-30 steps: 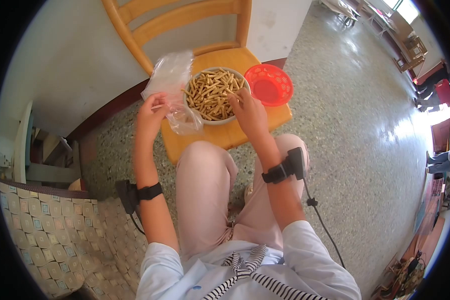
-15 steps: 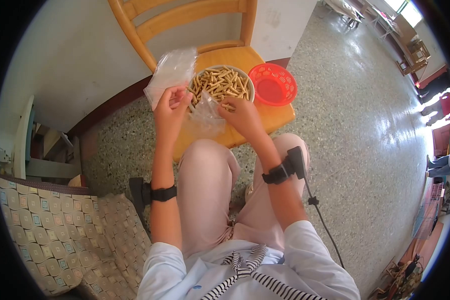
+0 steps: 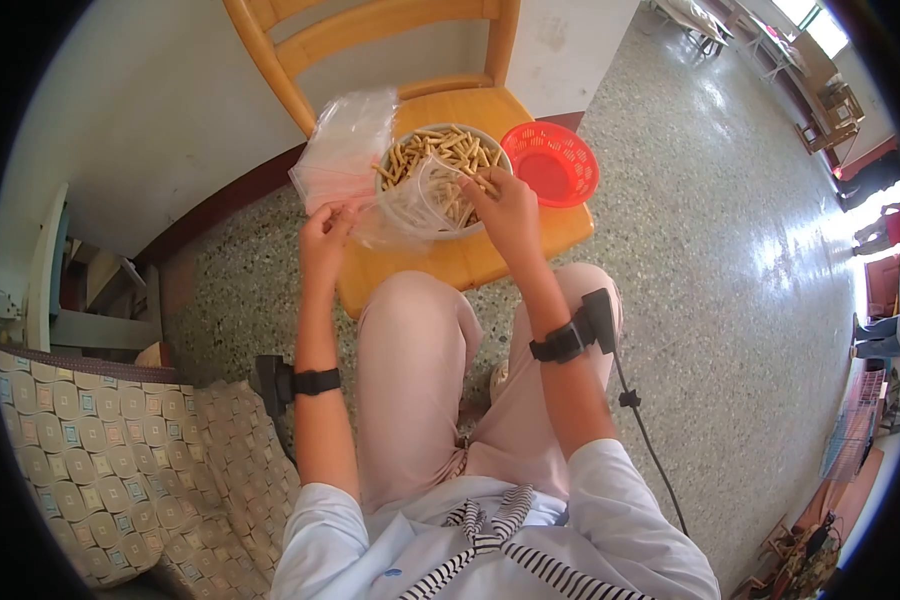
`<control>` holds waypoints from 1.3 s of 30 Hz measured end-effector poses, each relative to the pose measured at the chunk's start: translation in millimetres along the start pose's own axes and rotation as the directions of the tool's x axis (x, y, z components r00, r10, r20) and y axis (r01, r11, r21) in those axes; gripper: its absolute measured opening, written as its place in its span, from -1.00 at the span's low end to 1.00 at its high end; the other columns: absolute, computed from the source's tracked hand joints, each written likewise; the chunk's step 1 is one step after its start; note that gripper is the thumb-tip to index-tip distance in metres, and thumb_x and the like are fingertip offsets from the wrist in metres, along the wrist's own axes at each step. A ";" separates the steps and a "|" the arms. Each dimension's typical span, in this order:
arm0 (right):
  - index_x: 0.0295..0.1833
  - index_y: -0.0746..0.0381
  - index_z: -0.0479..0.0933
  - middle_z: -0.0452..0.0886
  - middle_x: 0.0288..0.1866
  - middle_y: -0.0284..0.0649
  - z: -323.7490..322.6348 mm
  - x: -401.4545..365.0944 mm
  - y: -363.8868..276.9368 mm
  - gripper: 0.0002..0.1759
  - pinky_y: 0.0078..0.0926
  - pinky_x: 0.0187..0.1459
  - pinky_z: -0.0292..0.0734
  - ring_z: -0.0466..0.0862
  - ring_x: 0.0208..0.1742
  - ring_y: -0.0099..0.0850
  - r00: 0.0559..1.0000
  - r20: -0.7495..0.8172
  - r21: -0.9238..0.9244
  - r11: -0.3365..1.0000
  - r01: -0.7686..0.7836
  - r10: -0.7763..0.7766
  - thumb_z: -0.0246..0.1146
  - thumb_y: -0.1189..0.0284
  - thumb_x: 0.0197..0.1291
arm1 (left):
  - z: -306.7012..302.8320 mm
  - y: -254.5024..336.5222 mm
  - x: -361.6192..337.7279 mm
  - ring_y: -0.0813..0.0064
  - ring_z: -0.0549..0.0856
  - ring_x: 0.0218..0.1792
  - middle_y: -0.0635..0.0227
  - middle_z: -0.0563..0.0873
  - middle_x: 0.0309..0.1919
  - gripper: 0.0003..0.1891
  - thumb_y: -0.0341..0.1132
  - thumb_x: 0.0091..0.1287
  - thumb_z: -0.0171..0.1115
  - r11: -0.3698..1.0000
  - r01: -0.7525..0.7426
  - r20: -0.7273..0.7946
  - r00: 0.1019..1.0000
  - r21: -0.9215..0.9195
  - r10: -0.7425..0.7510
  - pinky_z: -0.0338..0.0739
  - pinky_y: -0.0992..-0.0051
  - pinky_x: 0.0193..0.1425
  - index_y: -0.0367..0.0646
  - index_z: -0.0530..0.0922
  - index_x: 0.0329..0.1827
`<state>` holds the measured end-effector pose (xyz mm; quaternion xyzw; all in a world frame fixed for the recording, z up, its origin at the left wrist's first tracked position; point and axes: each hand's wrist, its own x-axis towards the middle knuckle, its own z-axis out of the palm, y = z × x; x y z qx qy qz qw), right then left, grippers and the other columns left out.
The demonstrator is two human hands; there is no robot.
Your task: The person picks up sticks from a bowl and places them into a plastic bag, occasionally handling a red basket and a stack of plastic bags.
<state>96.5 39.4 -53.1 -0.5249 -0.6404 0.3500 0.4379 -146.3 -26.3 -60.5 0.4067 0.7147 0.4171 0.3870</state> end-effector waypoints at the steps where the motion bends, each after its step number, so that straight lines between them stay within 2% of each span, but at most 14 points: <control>1: -0.18 0.33 0.66 0.67 -0.44 0.03 -3.7 0.1 -2.8 -0.57 -0.24 -0.30 0.55 0.70 -0.38 -0.08 0.999 0.023 -0.019 0.999 -0.038 0.039 0.38 0.11 0.23 | -5.1 -4.8 2.5 0.53 0.64 -0.03 0.34 0.73 -0.04 -0.58 -0.04 0.46 0.27 1.000 -0.011 0.007 1.000 0.010 0.011 0.46 0.50 0.07 -0.18 0.57 0.18; 3: -0.18 0.33 0.66 0.67 -0.44 0.06 -4.3 -0.6 -4.9 -0.56 -0.23 -0.29 0.55 0.71 -0.36 -0.06 0.996 0.047 -0.038 0.996 -0.075 0.077 0.39 0.11 0.22 | -4.0 -10.5 5.7 0.58 0.65 -0.11 0.45 0.73 -0.08 -0.60 -0.05 0.45 0.26 1.000 -0.021 0.011 1.000 0.021 0.021 0.46 0.53 -0.04 -0.15 0.58 0.17; 5: -0.21 0.34 0.66 0.64 -0.51 -0.15 0.1 -4.9 -2.6 -0.64 -0.41 -0.37 0.48 0.60 -0.49 -0.46 0.997 0.075 -0.045 0.998 0.041 -0.037 0.41 0.20 0.23 | 4.4 -13.8 5.3 0.51 0.68 -0.17 0.46 0.73 -0.16 -0.59 -0.02 0.41 0.32 0.956 -0.241 -0.177 0.961 -0.170 0.211 0.51 0.48 -0.05 -0.17 0.58 0.08; 6: -0.21 0.34 0.66 0.64 -0.51 -0.15 1.1 -6.0 -6.3 -0.64 -0.41 -0.37 0.48 0.60 -0.49 -0.46 0.996 0.078 -0.043 0.998 0.042 -0.038 0.41 0.20 0.23 | 5.0 -10.1 5.5 0.51 0.68 -0.17 0.46 0.73 -0.16 -0.59 -0.02 0.41 0.32 0.956 -0.240 -0.180 0.961 -0.169 0.210 0.51 0.48 -0.05 -0.17 0.58 0.08; 8: -0.15 0.30 0.68 0.67 -0.41 0.07 0.7 -7.0 -12.4 -0.57 -0.21 -0.25 0.56 0.70 -0.33 -0.04 0.989 0.148 -0.002 1.000 -0.030 0.030 0.39 0.10 0.20 | 7.4 -2.3 6.9 0.38 0.70 -0.25 0.30 0.74 -0.26 -0.57 0.04 0.40 0.32 0.809 -0.491 -0.476 0.654 0.325 0.588 0.58 0.34 -0.12 -0.20 0.57 -0.03; 9: -0.15 0.30 0.68 0.67 -0.41 0.07 0.3 -6.2 -14.9 -0.57 -0.21 -0.25 0.56 0.70 -0.33 -0.04 0.989 0.146 -0.004 1.000 -0.031 0.031 0.39 0.10 0.20 | 10.3 10.4 -1.0 0.38 0.70 -0.25 0.30 0.74 -0.26 -0.57 0.04 0.40 0.32 0.809 -0.491 -0.475 0.655 0.323 0.587 0.58 0.34 -0.12 -0.20 0.57 -0.03; 11: -0.15 0.26 0.70 0.68 -0.39 0.06 0.6 -5.4 -18.1 -0.59 -0.21 -0.24 0.57 0.70 -0.32 -0.03 0.964 0.261 -0.072 0.997 -0.023 0.042 0.38 0.09 0.19 | 18.3 49.5 -26.7 0.33 0.73 -0.24 0.27 0.73 -0.31 -0.55 0.09 0.38 0.31 0.905 -0.387 -0.179 0.891 0.178 0.417 0.58 0.29 -0.10 -0.17 0.56 -0.07; 12: -0.15 0.26 0.70 0.68 -0.39 0.06 2.3 -7.8 -17.0 -0.59 -0.21 -0.24 0.57 0.70 -0.32 -0.03 0.963 0.265 -0.072 0.997 -0.025 0.043 0.38 0.09 0.19 | 26.0 63.1 -34.7 0.33 0.73 -0.24 0.27 0.73 -0.31 -0.55 0.09 0.38 0.31 0.906 -0.383 -0.180 0.893 0.179 0.413 0.58 0.29 -0.10 -0.17 0.56 -0.07; 14: -0.15 0.23 0.71 0.69 -0.37 0.06 9.2 -11.6 -13.4 -0.61 -0.18 -0.24 0.57 0.70 -0.31 -0.03 0.965 0.258 -0.090 0.993 0.070 -0.045 0.38 0.10 0.18 | 36.0 81.6 -42.5 0.29 0.75 -0.30 0.29 0.75 -0.37 -0.65 -0.03 0.36 0.33 0.869 -0.222 -0.049 0.961 0.443 0.270 0.60 0.30 -0.15 -0.12 0.57 -0.05; 21: -0.13 0.17 0.72 0.68 -0.42 -0.02 13.4 -10.3 -6.9 -0.62 -0.20 -0.25 0.57 0.69 -0.31 -0.06 0.989 0.145 -0.344 0.937 0.063 -0.013 0.38 0.06 0.20 | 29.2 45.6 -19.3 0.39 0.73 -0.34 0.31 0.74 -0.39 -0.79 -0.22 0.30 0.30 0.811 -0.277 -0.060 0.932 0.516 0.356 0.58 0.40 -0.19 -0.08 0.64 -0.09; 24: -0.10 0.12 0.73 0.71 -0.37 -0.03 15.2 -11.6 -7.9 -0.59 -0.16 -0.25 0.61 0.72 -0.29 -0.07 0.983 0.170 -0.447 0.884 0.137 -0.066 0.39 0.02 0.17 | 25.6 42.8 -23.0 0.25 0.76 -0.31 0.29 0.77 -0.36 -0.85 -0.28 0.31 0.25 0.783 -0.232 -0.020 0.955 0.576 0.297 0.59 0.27 -0.21 -0.09 0.65 -0.14; 33: 0.03 0.04 0.71 0.74 -0.28 -0.10 3.7 -11.2 -14.3 -0.59 -0.25 -0.19 0.61 0.74 -0.27 -0.17 0.951 0.308 -0.246 0.962 0.119 -0.039 0.40 0.03 0.19 | -0.7 33.6 -10.8 0.13 0.69 -0.29 0.21 0.71 -0.25 -0.83 -0.27 0.32 0.23 0.649 -0.276 -0.042 0.902 0.709 0.430 0.56 0.30 -0.20 -0.13 0.66 -0.16; 35: 0.00 0.04 0.70 0.74 -0.32 -0.12 7.8 -14.4 -13.9 -0.69 -0.18 -0.19 0.59 0.73 -0.26 -0.12 0.925 0.325 -0.016 0.977 0.215 -0.198 0.34 0.12 0.26 | 3.7 53.2 -21.1 0.12 0.72 -0.16 0.22 0.74 -0.20 -0.81 -0.22 0.28 0.23 0.640 -0.135 -0.015 0.975 0.756 0.223 0.59 0.21 -0.11 -0.11 0.68 -0.18; 39: 0.00 0.05 0.70 0.75 -0.29 -0.10 7.4 -19.7 -25.6 -0.73 -0.17 -0.18 0.59 0.73 -0.26 -0.11 0.859 0.457 -0.046 0.958 0.283 -0.232 0.31 0.19 0.29 | 17.8 32.0 0.5 0.08 0.73 -0.20 0.16 0.75 -0.25 -0.77 -0.17 0.26 0.24 0.548 -0.069 0.005 0.993 0.834 0.118 0.60 0.18 -0.13 -0.13 0.70 -0.24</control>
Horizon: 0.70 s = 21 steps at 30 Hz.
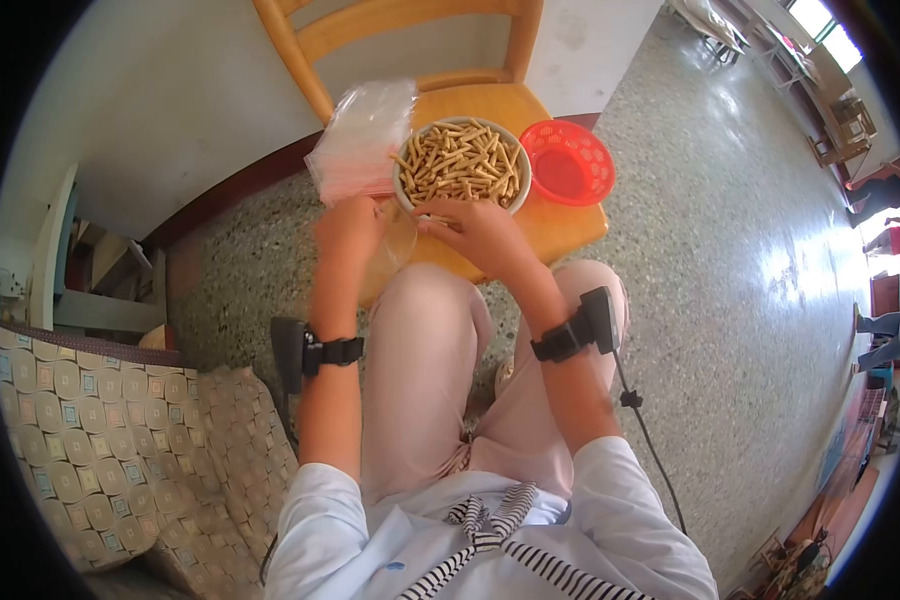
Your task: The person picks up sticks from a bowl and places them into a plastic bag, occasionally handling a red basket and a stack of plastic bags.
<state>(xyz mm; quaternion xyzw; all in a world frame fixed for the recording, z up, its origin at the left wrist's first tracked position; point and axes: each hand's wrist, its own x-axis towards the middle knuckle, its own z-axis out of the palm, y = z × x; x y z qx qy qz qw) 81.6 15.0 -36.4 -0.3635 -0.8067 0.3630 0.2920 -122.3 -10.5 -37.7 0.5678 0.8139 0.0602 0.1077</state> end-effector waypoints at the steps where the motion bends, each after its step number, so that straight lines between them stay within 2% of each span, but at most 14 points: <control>1: 0.01 0.06 0.70 0.74 -0.29 -0.09 -0.1 0.3 -1.8 -0.74 -0.17 -0.18 0.60 0.73 -0.25 -0.10 1.000 0.030 -0.040 0.999 -0.004 0.006 0.30 0.21 0.30 | 5.3 0.6 2.5 0.07 0.74 -0.21 0.13 0.76 -0.28 -0.77 -0.18 0.27 0.23 1.000 -0.011 0.006 1.000 -0.004 0.011 0.60 0.16 -0.15 -0.14 0.71 -0.26; 3: 0.01 0.06 0.70 0.74 -0.28 -0.09 1.4 0.7 -0.5 -0.75 -0.17 -0.18 0.60 0.73 -0.25 -0.10 0.998 0.059 -0.081 0.997 -0.009 0.014 0.29 0.23 0.31 | 12.2 1.9 3.1 0.06 0.75 -0.23 0.11 0.76 -0.30 -0.77 -0.18 0.28 0.21 1.000 -0.024 0.012 1.000 -0.008 0.024 0.61 0.14 -0.16 -0.14 0.72 -0.29; 5: 0.00 0.07 0.70 0.75 -0.27 -0.08 4.4 2.1 6.5 -0.76 -0.18 -0.19 0.60 0.73 -0.24 -0.08 0.999 0.021 -0.058 0.998 0.034 -0.033 0.28 0.25 0.30 | 16.5 4.9 0.9 0.06 0.75 -0.23 0.11 0.77 -0.32 -0.75 -0.15 0.30 0.20 0.987 -0.003 -0.135 0.991 -0.161 -0.019 0.61 0.13 -0.16 -0.13 0.73 -0.28; 9: -0.01 0.08 0.71 0.74 -0.30 -0.11 7.5 0.1 8.0 -0.75 -0.18 -0.19 0.61 0.73 -0.24 -0.10 0.999 -0.037 -0.131 0.991 0.019 -0.024 0.30 0.24 0.27 | 11.2 8.9 3.3 0.07 0.76 -0.21 0.12 0.77 -0.29 -0.73 -0.13 0.32 0.20 0.993 0.023 -0.046 0.999 -0.120 -0.028 0.62 0.15 -0.14 -0.11 0.74 -0.22; 11: 0.00 0.05 0.72 0.74 -0.32 -0.14 4.8 -1.4 9.3 -0.68 -0.22 -0.19 0.61 0.73 -0.27 -0.14 0.995 -0.099 -0.336 0.941 -0.033 0.000 0.35 0.12 0.24 | 16.6 8.5 5.6 0.07 0.76 -0.20 0.13 0.78 -0.31 -0.72 -0.09 0.33 0.21 0.995 -0.047 -0.124 0.992 -0.091 0.036 0.62 0.19 -0.12 -0.09 0.75 -0.22; 14: -0.03 0.05 0.72 0.75 -0.31 -0.15 -7.4 -2.9 20.9 -0.68 -0.21 -0.19 0.62 0.74 -0.26 -0.15 0.991 -0.130 -0.373 0.924 -0.087 0.040 0.38 0.11 0.20 | 23.8 6.4 4.8 0.08 0.76 -0.20 0.12 0.77 -0.32 -0.69 -0.08 0.33 0.21 0.979 -0.061 -0.185 0.982 -0.195 0.024 0.62 0.20 -0.12 -0.12 0.75 -0.21; 15: -0.03 0.05 0.72 0.75 -0.31 -0.15 -9.4 -2.9 23.2 -0.68 -0.21 -0.19 0.62 0.74 -0.26 -0.15 0.990 -0.132 -0.374 0.923 -0.091 0.044 0.38 0.11 0.20 | 24.4 6.3 4.5 0.08 0.76 -0.20 0.12 0.77 -0.32 -0.69 -0.08 0.33 0.21 0.979 -0.064 -0.182 0.983 -0.195 0.028 0.62 0.20 -0.12 -0.12 0.75 -0.21; 17: -0.06 0.07 0.71 0.74 -0.31 -0.15 -13.0 -3.9 27.2 -0.68 -0.19 -0.21 0.63 0.74 -0.25 -0.14 0.991 -0.086 -0.397 0.908 -0.133 0.107 0.38 0.13 0.18 | 24.3 5.2 4.5 0.09 0.75 -0.22 0.10 0.77 -0.33 -0.68 -0.08 0.33 0.22 0.935 -0.043 -0.128 0.992 -0.351 -0.003 0.61 0.21 -0.14 -0.15 0.75 -0.19; 21: -0.06 0.08 0.70 0.74 -0.31 -0.14 -18.3 -5.6 29.8 -0.70 -0.17 -0.23 0.61 0.73 -0.24 -0.13 0.982 -0.133 -0.369 0.912 -0.178 0.138 0.37 0.15 0.20 | 29.9 -3.8 14.4 0.12 0.75 -0.27 0.09 0.76 -0.34 -0.66 -0.07 0.34 0.22 0.917 -0.076 -0.100 0.994 -0.392 0.040 0.59 0.24 -0.16 -0.18 0.74 -0.17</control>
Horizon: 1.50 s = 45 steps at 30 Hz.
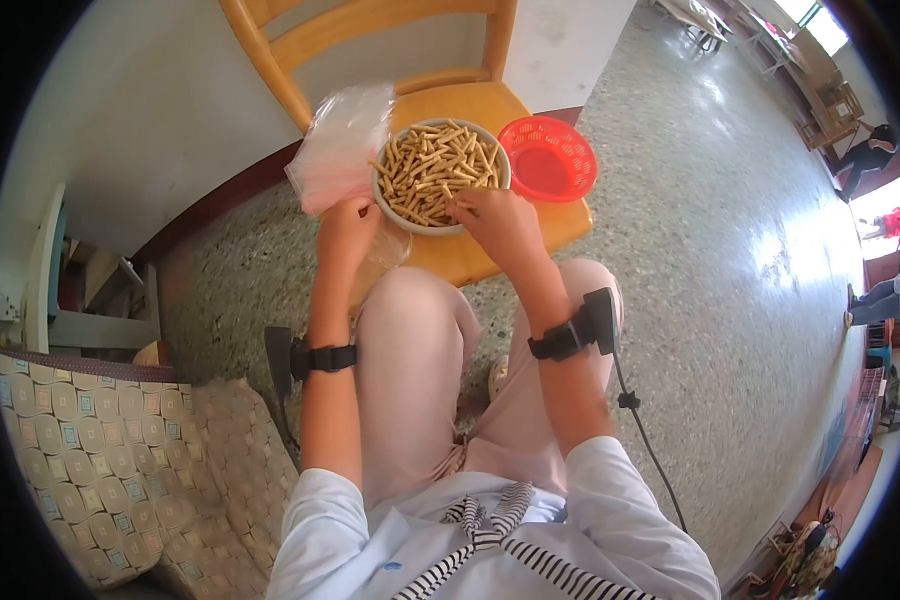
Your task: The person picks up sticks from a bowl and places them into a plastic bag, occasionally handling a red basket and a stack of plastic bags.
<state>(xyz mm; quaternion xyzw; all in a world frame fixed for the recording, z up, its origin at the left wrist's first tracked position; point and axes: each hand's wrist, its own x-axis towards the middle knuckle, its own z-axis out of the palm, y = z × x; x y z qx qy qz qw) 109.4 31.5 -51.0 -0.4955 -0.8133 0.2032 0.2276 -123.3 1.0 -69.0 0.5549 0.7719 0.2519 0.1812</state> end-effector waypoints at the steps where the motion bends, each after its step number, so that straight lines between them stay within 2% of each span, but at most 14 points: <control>1: -0.06 0.09 0.70 0.74 -0.30 -0.13 -3.9 0.7 1.2 -0.71 -0.17 -0.23 0.61 0.74 -0.24 -0.13 0.998 -0.052 0.020 0.999 -0.045 0.046 0.36 0.16 0.22 | -2.1 -0.4 2.3 0.15 0.75 -0.30 0.10 0.76 -0.37 -0.64 -0.06 0.34 0.24 0.998 0.029 0.054 0.998 -0.054 -0.026 0.58 0.26 -0.18 -0.20 0.74 -0.18; 3: -0.05 0.09 0.70 0.74 -0.29 -0.13 -7.5 2.2 6.5 -0.72 -0.17 -0.23 0.60 0.74 -0.24 -0.12 0.990 -0.103 0.045 0.995 -0.088 0.093 0.35 0.17 0.24 | -3.4 0.2 3.0 0.18 0.75 -0.34 0.10 0.76 -0.39 -0.62 -0.04 0.34 0.25 0.993 0.061 0.108 0.993 -0.103 -0.050 0.57 0.28 -0.20 -0.23 0.74 -0.20; 5: -0.10 0.08 0.67 0.74 -0.28 -0.13 -10.0 2.8 16.8 -0.78 -0.14 -0.25 0.60 0.73 -0.27 -0.10 0.940 -0.319 0.052 0.993 -0.106 0.117 0.28 0.20 0.29 | -6.3 2.0 0.3 0.23 0.74 -0.37 0.09 0.75 -0.42 -0.60 -0.04 0.33 0.29 0.994 0.031 0.089 0.996 -0.107 -0.021 0.56 0.30 -0.22 -0.30 0.72 -0.23; 9: -0.04 0.07 0.66 0.75 -0.20 -0.15 -27.6 0.2 38.4 -0.73 -0.15 -0.18 0.62 0.75 -0.16 -0.12 0.954 -0.269 -0.066 0.985 -0.156 0.133 0.35 0.19 0.23 | -3.4 -3.0 7.1 0.23 0.74 -0.37 0.05 0.76 -0.40 -0.59 -0.06 0.34 0.32 0.991 -0.038 0.097 0.994 -0.132 0.051 0.55 0.30 -0.22 -0.35 0.71 -0.24; 16: 0.00 0.04 0.70 0.76 -0.18 -0.16 -52.6 2.2 81.1 -0.67 -0.15 -0.12 0.64 0.75 -0.13 -0.12 0.976 -0.120 -0.302 0.929 -0.212 0.183 0.40 0.18 0.14 | 3.3 6.0 12.2 0.12 0.75 -0.32 -0.02 0.75 -0.36 -0.61 -0.11 0.35 0.30 0.994 0.026 0.115 0.993 -0.102 -0.014 0.56 0.26 -0.17 -0.38 0.69 -0.24; 19: -0.07 0.04 0.74 0.75 -0.22 -0.13 -51.4 10.3 93.7 -0.73 -0.12 -0.12 0.64 0.74 -0.14 -0.09 0.965 -0.040 -0.293 0.920 -0.261 0.260 0.36 0.18 0.17 | 9.5 12.1 16.0 0.06 0.75 -0.28 -0.05 0.75 -0.33 -0.61 -0.11 0.35 0.29 0.997 0.005 0.079 0.997 -0.077 0.001 0.56 0.24 -0.15 -0.38 0.69 -0.23; 21: -0.16 0.07 0.75 0.74 -0.26 -0.10 -43.8 16.7 101.7 -0.77 -0.11 -0.13 0.64 0.73 -0.16 -0.07 0.986 -0.046 -0.212 0.962 -0.169 0.163 0.31 0.19 0.21 | 13.0 13.9 18.7 0.03 0.75 -0.26 -0.06 0.75 -0.32 -0.61 -0.10 0.35 0.28 0.996 -0.024 0.042 0.999 -0.091 0.027 0.56 0.23 -0.14 -0.38 0.69 -0.22; 25: -0.15 0.08 0.75 0.74 -0.24 -0.09 -40.6 22.0 97.2 -0.76 -0.10 -0.13 0.64 0.73 -0.17 -0.05 0.994 -0.042 -0.139 0.985 -0.106 0.101 0.31 0.20 0.22 | 12.7 17.8 19.0 0.01 0.75 -0.21 -0.04 0.76 -0.27 -0.59 -0.06 0.33 0.29 0.995 0.031 0.093 0.995 -0.097 -0.022 0.58 0.23 -0.10 -0.35 0.70 -0.19; 27: -0.15 0.09 0.75 0.74 -0.24 -0.08 -43.3 22.3 91.6 -0.76 -0.08 -0.12 0.63 0.73 -0.17 -0.05 0.977 -0.101 -0.095 0.976 -0.198 0.188 0.29 0.21 0.24 | 9.1 18.3 17.2 0.01 0.75 -0.20 -0.02 0.77 -0.27 -0.59 -0.06 0.32 0.29 0.995 0.048 0.091 0.995 -0.086 -0.040 0.59 0.24 -0.09 -0.33 0.71 -0.17; 32: -0.11 0.10 0.74 0.74 -0.22 -0.07 -37.8 21.5 108.6 -0.74 -0.09 -0.14 0.63 0.72 -0.19 -0.04 0.979 -0.119 -0.107 0.978 -0.179 0.166 0.25 0.20 0.29 | -8.6 23.6 5.4 0.08 0.76 -0.17 0.12 0.79 -0.21 -0.68 -0.12 0.29 0.27 0.997 0.042 -0.033 0.998 -0.057 -0.044 0.61 0.24 -0.07 -0.15 0.72 -0.05; 37: -0.06 0.09 0.73 0.75 -0.19 -0.10 -54.3 22.3 65.3 -0.75 -0.15 -0.18 0.63 0.73 -0.20 -0.05 0.960 -0.186 -0.029 0.975 -0.219 0.210 0.26 0.22 0.31 | -8.7 27.9 3.7 0.10 0.76 -0.17 0.19 0.79 -0.23 -0.67 -0.19 0.25 0.26 0.999 0.027 -0.092 0.995 -0.021 -0.029 0.61 0.22 -0.07 -0.09 0.69 0.04; 40: -0.04 0.06 0.74 0.75 -0.19 -0.12 -46.5 19.7 33.3 -0.77 -0.18 -0.19 0.62 0.72 -0.21 -0.07 0.972 -0.231 0.135 0.991 -0.017 0.049 0.28 0.26 0.29 | -3.4 29.9 0.3 0.13 0.77 -0.16 0.24 0.80 -0.23 -0.66 -0.22 0.24 0.25 0.999 0.041 -0.124 0.992 0.022 -0.038 0.62 0.21 -0.05 -0.03 0.67 0.08; 42: 0.01 0.03 0.73 0.75 -0.18 -0.10 -31.5 16.7 11.3 -0.76 -0.19 -0.19 0.62 0.72 -0.23 -0.10 0.986 -0.077 0.233 0.959 0.161 -0.147 0.30 0.28 0.27 | -2.6 29.4 -3.0 0.15 0.77 -0.15 0.27 0.81 -0.22 -0.65 -0.22 0.24 0.24 0.997 0.073 -0.099 0.992 0.005 -0.072 0.62 0.20 -0.05 0.01 0.66 0.10; 45: 0.04 0.07 0.72 0.76 -0.16 -0.19 -1.2 15.0 -14.7 -0.75 -0.27 -0.17 0.63 0.74 -0.25 -0.16 0.946 -0.084 0.214 0.922 0.323 -0.312 0.26 0.32 0.32 | -10.3 34.3 -7.4 0.16 0.77 -0.13 0.31 0.82 -0.19 -0.64 -0.24 0.25 0.23 0.995 0.068 -0.175 0.981 -0.070 -0.079 0.62 0.20 -0.05 0.08 0.63 0.13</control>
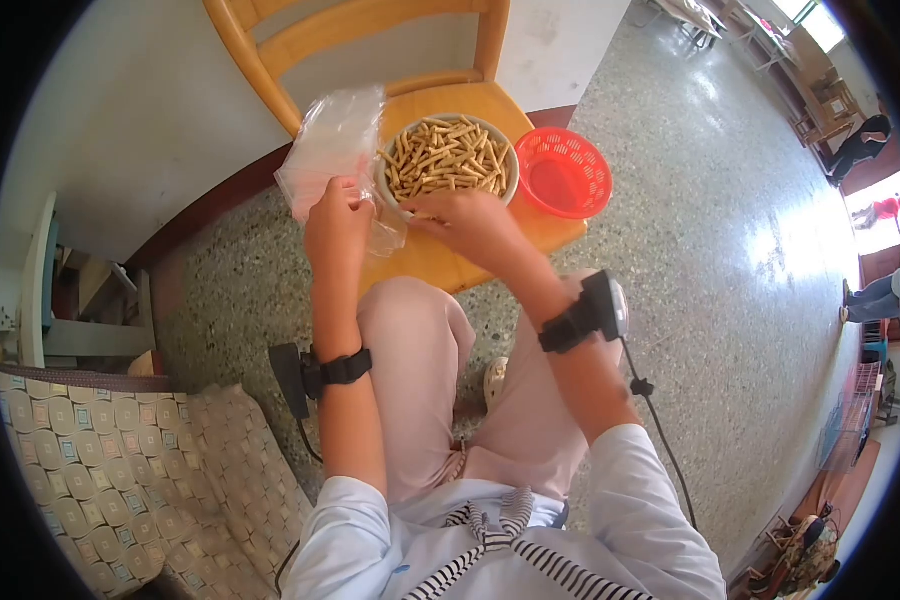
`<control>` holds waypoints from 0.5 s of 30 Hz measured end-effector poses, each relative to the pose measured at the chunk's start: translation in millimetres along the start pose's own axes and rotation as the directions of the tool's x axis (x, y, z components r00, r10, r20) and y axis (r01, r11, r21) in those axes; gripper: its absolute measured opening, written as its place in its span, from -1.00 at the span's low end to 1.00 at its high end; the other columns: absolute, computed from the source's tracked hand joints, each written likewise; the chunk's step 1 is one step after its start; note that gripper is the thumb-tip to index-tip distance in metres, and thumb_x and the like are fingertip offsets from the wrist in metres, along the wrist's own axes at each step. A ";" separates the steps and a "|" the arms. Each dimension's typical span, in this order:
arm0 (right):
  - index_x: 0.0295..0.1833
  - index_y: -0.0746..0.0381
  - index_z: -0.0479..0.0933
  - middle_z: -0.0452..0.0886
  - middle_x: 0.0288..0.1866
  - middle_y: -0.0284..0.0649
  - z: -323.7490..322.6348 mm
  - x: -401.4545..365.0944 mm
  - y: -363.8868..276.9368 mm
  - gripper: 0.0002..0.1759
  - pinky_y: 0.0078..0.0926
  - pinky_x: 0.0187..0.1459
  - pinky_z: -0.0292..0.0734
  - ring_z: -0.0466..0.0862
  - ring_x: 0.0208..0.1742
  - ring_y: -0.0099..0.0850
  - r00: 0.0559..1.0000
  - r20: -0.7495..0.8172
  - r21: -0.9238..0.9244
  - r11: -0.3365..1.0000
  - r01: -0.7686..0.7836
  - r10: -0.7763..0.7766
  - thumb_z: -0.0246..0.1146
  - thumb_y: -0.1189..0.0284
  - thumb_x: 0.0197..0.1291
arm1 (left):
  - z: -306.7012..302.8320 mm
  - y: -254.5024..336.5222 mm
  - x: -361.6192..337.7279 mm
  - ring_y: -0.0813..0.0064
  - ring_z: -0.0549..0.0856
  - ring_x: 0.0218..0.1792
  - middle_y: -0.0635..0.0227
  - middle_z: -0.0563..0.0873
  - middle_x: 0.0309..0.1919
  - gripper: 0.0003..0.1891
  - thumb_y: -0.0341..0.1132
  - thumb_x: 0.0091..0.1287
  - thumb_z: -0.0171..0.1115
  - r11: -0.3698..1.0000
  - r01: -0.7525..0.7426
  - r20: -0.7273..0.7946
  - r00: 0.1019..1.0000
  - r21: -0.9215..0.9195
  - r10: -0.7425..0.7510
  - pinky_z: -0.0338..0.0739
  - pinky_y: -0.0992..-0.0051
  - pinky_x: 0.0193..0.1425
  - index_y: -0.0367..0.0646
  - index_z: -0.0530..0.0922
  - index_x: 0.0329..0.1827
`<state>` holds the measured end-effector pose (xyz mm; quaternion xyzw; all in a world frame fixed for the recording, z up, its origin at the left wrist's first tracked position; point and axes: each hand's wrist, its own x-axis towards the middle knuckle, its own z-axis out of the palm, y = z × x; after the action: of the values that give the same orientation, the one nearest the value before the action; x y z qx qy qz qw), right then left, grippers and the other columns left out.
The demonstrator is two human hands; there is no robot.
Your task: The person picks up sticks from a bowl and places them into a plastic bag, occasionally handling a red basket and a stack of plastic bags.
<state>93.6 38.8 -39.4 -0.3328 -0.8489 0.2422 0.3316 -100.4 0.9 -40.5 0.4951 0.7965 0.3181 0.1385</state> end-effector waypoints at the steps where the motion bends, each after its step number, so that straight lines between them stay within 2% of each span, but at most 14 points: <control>1: 0.02 0.07 0.72 0.76 -0.17 -0.20 12.0 1.2 -1.6 -0.76 -0.25 -0.18 0.63 0.74 -0.25 -0.16 0.997 0.081 -0.044 0.999 0.023 -0.019 0.25 0.34 0.29 | -1.9 3.0 -0.4 0.18 0.78 -0.12 0.32 0.82 -0.18 -0.65 -0.25 0.26 0.23 1.000 0.019 0.012 1.000 0.020 -0.020 0.63 0.22 -0.06 0.09 0.63 0.13; 3: -0.01 0.05 0.73 0.75 -0.26 -0.18 28.2 1.1 -6.0 -0.75 -0.20 -0.21 0.62 0.74 -0.27 -0.14 0.972 0.234 -0.181 0.983 0.036 0.008 0.24 0.40 0.24 | -5.1 4.9 -1.9 0.20 0.78 -0.12 0.33 0.82 -0.17 -0.66 -0.26 0.26 0.22 0.998 0.044 0.023 0.999 0.043 -0.045 0.63 0.23 -0.07 0.10 0.62 0.12; 4: -0.01 0.05 0.73 0.75 -0.26 -0.18 29.4 2.7 -6.0 -0.75 -0.20 -0.21 0.62 0.74 -0.27 -0.14 0.971 0.238 -0.177 0.984 0.037 0.006 0.24 0.40 0.24 | -6.4 4.7 -1.8 0.21 0.78 -0.13 0.34 0.82 -0.17 -0.68 -0.26 0.27 0.22 0.997 0.044 0.041 0.998 0.059 -0.047 0.63 0.24 -0.08 0.08 0.62 0.10; 6: -0.02 0.04 0.74 0.73 -0.34 -0.13 30.5 6.3 -6.1 -0.74 -0.19 -0.23 0.61 0.73 -0.29 -0.13 0.928 0.370 -0.323 0.943 0.084 0.044 0.24 0.40 0.22 | -6.1 -0.9 -1.3 0.21 0.78 -0.14 0.34 0.82 -0.17 -0.71 -0.27 0.28 0.21 0.996 0.048 0.061 0.997 0.079 -0.053 0.63 0.25 -0.08 0.06 0.63 0.08; 9: -0.04 0.03 0.75 0.72 -0.38 -0.11 27.1 2.6 -4.4 -0.75 -0.20 -0.24 0.61 0.73 -0.31 -0.14 0.894 0.447 -0.296 0.944 0.145 0.002 0.23 0.39 0.22 | -4.7 -10.6 0.3 0.23 0.78 -0.14 0.38 0.82 -0.18 -0.73 -0.28 0.29 0.21 0.998 0.042 0.057 0.997 0.055 -0.046 0.62 0.26 -0.06 0.05 0.64 0.05; 11: -0.04 0.04 0.75 0.72 -0.37 -0.12 30.8 0.3 -1.2 -0.75 -0.20 -0.24 0.61 0.73 -0.32 -0.15 0.906 0.423 -0.294 0.948 0.124 0.013 0.23 0.38 0.23 | -6.5 -8.5 -2.2 0.29 0.77 -0.13 0.22 0.78 -0.12 -0.70 -0.29 0.26 0.27 0.999 0.051 0.094 0.994 -0.003 -0.050 0.60 0.36 0.00 -0.10 0.65 0.04; 12: -0.03 0.04 0.75 0.73 -0.36 -0.12 29.2 0.9 -1.9 -0.75 -0.21 -0.24 0.61 0.73 -0.33 -0.16 0.918 0.396 -0.297 0.949 0.106 0.021 0.23 0.37 0.23 | -2.9 -12.3 -1.2 0.29 0.77 -0.13 0.22 0.78 -0.12 -0.70 -0.29 0.26 0.27 0.999 0.050 0.096 0.994 -0.003 -0.049 0.60 0.36 0.00 -0.10 0.65 0.04; 13: -0.03 0.04 0.75 0.73 -0.36 -0.12 25.6 1.6 -1.6 -0.75 -0.21 -0.24 0.61 0.73 -0.33 -0.16 0.918 0.395 -0.299 0.948 0.105 0.023 0.23 0.37 0.23 | 3.7 -17.1 1.4 0.28 0.77 -0.12 0.20 0.77 -0.09 -0.69 -0.27 0.27 0.29 0.999 -0.037 0.046 0.998 0.016 0.036 0.60 0.35 0.02 -0.12 0.65 0.05; 14: -0.02 0.04 0.74 0.73 -0.35 -0.12 20.4 1.6 -0.8 -0.75 -0.21 -0.24 0.61 0.73 -0.32 -0.16 0.964 0.265 -0.196 0.980 0.044 0.010 0.24 0.36 0.24 | 9.4 -20.8 3.2 0.27 0.77 -0.11 0.17 0.76 -0.07 -0.68 -0.25 0.27 0.30 0.992 -0.122 -0.003 0.993 0.038 0.122 0.60 0.34 0.04 -0.13 0.65 0.06; 15: -0.01 0.05 0.74 0.73 -0.34 -0.12 13.8 2.4 -2.2 -0.74 -0.22 -0.24 0.60 0.73 -0.32 -0.17 0.991 0.130 -0.081 0.997 -0.002 0.012 0.24 0.35 0.25 | 12.0 -20.4 3.3 0.27 0.77 -0.11 0.17 0.76 -0.07 -0.68 -0.25 0.27 0.30 0.992 -0.121 -0.003 0.993 0.034 0.121 0.60 0.34 0.04 -0.13 0.65 0.06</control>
<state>81.3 36.5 -46.2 -0.3325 -0.8766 0.2298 0.2610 -109.9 1.9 -62.5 0.5441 0.7705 0.3138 0.1086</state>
